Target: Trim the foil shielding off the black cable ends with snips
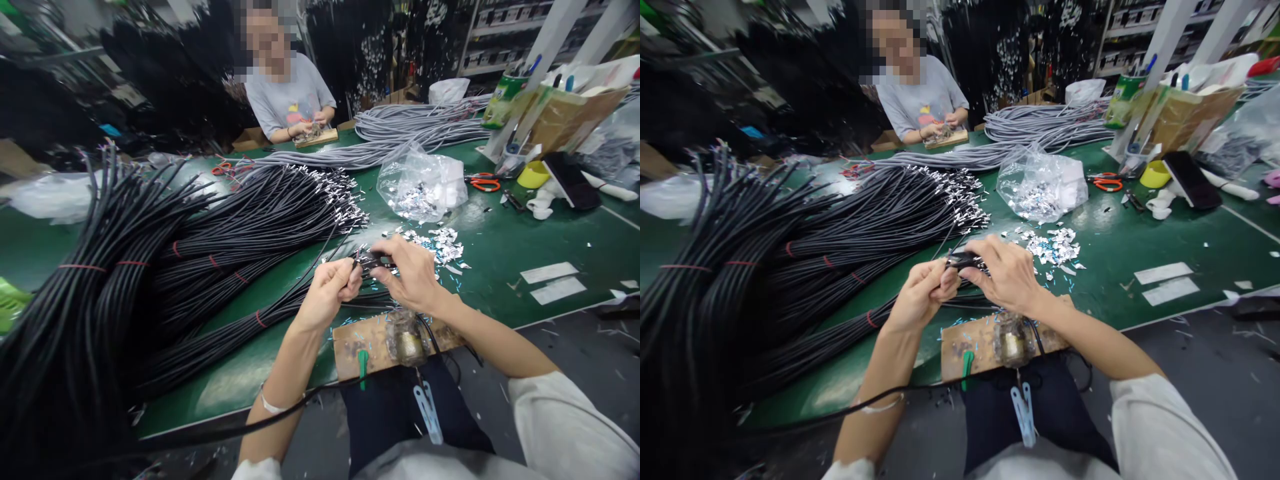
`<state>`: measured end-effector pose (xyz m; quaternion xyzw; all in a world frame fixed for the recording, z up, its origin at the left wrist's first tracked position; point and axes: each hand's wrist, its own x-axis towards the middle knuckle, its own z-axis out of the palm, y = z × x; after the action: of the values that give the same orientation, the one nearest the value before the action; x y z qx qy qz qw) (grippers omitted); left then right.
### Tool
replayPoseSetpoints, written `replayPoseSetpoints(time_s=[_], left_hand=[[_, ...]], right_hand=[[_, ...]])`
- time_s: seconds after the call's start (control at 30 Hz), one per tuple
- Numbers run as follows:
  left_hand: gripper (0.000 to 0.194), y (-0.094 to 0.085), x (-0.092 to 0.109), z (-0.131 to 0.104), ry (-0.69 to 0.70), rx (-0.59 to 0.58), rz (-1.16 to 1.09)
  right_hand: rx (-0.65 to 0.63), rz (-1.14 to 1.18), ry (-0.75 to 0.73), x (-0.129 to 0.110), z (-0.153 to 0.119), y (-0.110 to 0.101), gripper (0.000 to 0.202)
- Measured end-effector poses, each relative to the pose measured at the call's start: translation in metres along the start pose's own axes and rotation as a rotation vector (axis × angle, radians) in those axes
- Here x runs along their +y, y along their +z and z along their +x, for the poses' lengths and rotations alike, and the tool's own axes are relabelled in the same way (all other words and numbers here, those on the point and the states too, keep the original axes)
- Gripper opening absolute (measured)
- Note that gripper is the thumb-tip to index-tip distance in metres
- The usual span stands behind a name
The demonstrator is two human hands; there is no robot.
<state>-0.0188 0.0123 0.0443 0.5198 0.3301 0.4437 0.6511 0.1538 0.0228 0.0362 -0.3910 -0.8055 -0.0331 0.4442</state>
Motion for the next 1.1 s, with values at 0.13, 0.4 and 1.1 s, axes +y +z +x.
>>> replayPoseSetpoints(time_s=[0.13,0.4,1.1], left_hand=[[0.046,-0.002,0.003,-0.001,-0.077,-0.121,-0.08],[0.045,-0.001,0.004,0.001,-0.099,-0.108,-0.085],[0.023,0.003,-0.012,0.006,0.315,0.163,0.409]], right_hand=[[0.062,-0.137,-0.126,0.002,-0.002,0.004,0.03],[0.065,0.12,-0.013,0.003,-0.003,0.004,0.022],[-0.117,0.731,0.233,0.002,0.006,-0.005,0.013]])
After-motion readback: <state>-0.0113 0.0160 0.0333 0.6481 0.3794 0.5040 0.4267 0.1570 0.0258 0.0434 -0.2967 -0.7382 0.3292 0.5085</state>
